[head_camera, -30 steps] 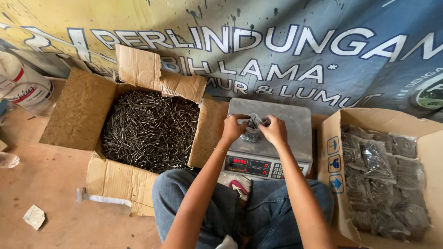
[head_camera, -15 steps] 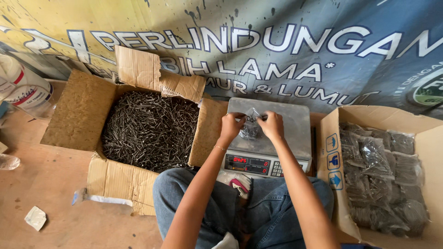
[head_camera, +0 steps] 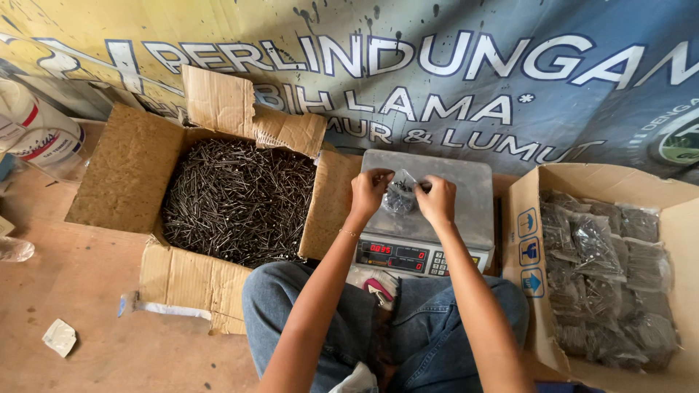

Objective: The person scoops nails from a large cardboard box into a small plastic bag, weighs the bag on a digital scale, and then seals it with a pink handheld sealer. The sealed bag is then placed into a second cardboard box.

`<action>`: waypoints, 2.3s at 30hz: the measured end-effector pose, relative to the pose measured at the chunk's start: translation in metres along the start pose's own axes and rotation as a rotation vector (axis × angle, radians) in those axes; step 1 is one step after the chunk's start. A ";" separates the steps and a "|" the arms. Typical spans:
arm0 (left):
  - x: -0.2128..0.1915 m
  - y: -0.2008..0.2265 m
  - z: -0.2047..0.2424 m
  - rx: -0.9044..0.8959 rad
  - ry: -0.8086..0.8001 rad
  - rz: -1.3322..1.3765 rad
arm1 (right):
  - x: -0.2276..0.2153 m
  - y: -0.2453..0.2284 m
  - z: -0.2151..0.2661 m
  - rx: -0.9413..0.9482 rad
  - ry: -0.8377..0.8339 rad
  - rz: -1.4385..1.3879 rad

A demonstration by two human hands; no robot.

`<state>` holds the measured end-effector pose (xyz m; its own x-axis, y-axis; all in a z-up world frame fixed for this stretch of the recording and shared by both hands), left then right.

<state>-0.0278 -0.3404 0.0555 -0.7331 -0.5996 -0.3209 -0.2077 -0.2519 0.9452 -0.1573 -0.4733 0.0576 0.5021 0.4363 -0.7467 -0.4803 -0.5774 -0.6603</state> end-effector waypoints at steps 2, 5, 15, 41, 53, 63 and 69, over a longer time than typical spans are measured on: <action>0.004 -0.015 -0.002 -0.024 -0.008 0.038 | -0.001 0.004 0.000 0.016 -0.002 -0.020; 0.005 -0.025 -0.002 -0.096 -0.017 0.051 | 0.001 0.005 0.001 0.052 -0.027 -0.052; -0.004 0.031 0.006 0.080 0.058 -0.391 | -0.008 -0.008 0.002 0.151 -0.095 -0.059; 0.036 -0.024 -0.035 0.245 0.036 -0.711 | 0.049 -0.020 -0.029 -0.202 -0.292 0.257; 0.040 -0.007 -0.044 0.162 -0.099 -0.701 | 0.004 -0.040 -0.020 -0.122 -0.291 0.183; 0.052 -0.043 -0.053 0.179 -0.103 -0.707 | 0.012 -0.033 -0.016 -0.123 -0.272 0.216; 0.042 -0.033 -0.044 0.153 -0.089 -0.578 | 0.004 -0.033 -0.008 -0.169 -0.208 0.202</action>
<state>-0.0235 -0.3909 0.0077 -0.5238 -0.3301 -0.7853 -0.6745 -0.4022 0.6191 -0.1334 -0.4574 0.0770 0.2435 0.4226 -0.8730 -0.4203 -0.7652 -0.4877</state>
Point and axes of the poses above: each hand's wrist, its own z-axis away from the middle knuckle, its own x-axis out of the palm, y = z × x, the point moved 10 cm from there along -z, towards the middle knuckle, and after that the axes turned 11 degrees about -y, right-handed, at the moved point
